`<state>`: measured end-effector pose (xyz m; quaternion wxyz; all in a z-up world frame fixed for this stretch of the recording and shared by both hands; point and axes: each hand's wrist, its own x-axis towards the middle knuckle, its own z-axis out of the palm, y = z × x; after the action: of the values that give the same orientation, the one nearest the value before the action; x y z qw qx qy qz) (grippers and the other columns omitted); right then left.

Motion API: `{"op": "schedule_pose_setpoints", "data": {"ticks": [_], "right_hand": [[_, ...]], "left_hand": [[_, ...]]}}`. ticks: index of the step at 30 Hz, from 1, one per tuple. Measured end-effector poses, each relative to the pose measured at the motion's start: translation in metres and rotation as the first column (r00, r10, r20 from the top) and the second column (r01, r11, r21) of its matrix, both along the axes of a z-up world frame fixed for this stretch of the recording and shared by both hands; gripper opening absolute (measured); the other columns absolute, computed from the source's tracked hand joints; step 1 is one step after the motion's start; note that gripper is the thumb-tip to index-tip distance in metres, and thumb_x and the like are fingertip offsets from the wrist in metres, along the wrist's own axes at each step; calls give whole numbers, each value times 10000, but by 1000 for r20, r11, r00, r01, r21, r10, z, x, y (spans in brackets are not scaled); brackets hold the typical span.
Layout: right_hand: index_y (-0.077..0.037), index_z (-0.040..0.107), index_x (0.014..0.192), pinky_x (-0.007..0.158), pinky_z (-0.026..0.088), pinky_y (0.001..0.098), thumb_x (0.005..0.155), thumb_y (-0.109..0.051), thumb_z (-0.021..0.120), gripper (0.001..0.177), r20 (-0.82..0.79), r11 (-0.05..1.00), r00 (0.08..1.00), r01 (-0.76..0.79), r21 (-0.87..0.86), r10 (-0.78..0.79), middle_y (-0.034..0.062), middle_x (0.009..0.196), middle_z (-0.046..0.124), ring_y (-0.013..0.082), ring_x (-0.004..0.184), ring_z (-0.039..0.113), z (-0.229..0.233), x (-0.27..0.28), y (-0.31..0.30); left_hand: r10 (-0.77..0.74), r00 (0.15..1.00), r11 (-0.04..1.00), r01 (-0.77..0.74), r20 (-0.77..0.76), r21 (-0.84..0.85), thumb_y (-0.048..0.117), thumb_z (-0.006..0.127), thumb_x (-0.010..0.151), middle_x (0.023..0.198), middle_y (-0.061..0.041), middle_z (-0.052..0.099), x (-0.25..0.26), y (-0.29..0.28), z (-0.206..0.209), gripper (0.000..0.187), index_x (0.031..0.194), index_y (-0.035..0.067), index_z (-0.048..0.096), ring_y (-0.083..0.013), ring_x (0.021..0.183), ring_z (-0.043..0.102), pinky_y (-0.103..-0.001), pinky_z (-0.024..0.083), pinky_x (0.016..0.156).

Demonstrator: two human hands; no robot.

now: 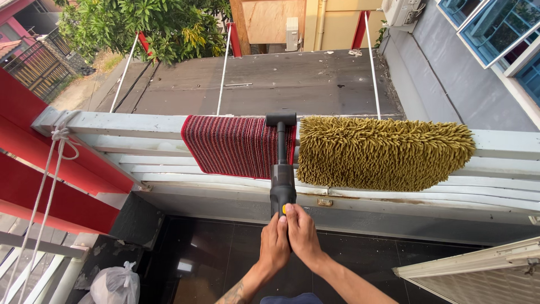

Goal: The person uses a vacuum cleaner with a brush attachment to clean two mats hanging on a balcony railing, moving the tool across the surface of each mat by hand.

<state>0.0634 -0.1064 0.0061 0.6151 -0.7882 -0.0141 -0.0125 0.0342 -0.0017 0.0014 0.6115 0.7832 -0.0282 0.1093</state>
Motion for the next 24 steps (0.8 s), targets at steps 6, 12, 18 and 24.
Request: {"op": "schedule_pose_setpoints", "data": {"ticks": [6,12,18,24], "right_hand": [[-2,614,837,535,428,380,1060,-411,465,490,22,999,1000,-11,31,10,104,590,514,159,563,459,3,8,0],[-18,647,877,530,455,377,1018,-404,481,443,-73,996,997,-26,80,31,101,599,574,154,555,507,-7,-45,-3],[-15,636,881,546,457,381,1042,-434,457,483,-7,999,999,-44,25,44,118,593,586,174,536,521,-2,12,16],[-16,640,888,575,471,370,1032,-444,463,485,18,999,1000,-12,33,11,121,632,602,183,578,532,-13,-2,17]], "left_hand": [[38,999,999,-38,-18,-14,285,383,1068,733,-224,658,7,-2,5,369,952,8,599,-398,659,647,-455,472,602],[37,999,994,-40,-35,-97,274,407,1026,722,-196,689,-44,-7,-12,363,992,1,644,-335,626,673,-425,495,596],[86,995,995,-88,-46,-52,291,418,1046,721,-209,678,7,12,-9,384,965,-17,634,-333,623,653,-423,484,598],[40,999,995,-43,-30,-93,289,402,1044,718,-206,670,-9,15,-5,383,984,-10,633,-314,610,640,-418,479,591]]}}
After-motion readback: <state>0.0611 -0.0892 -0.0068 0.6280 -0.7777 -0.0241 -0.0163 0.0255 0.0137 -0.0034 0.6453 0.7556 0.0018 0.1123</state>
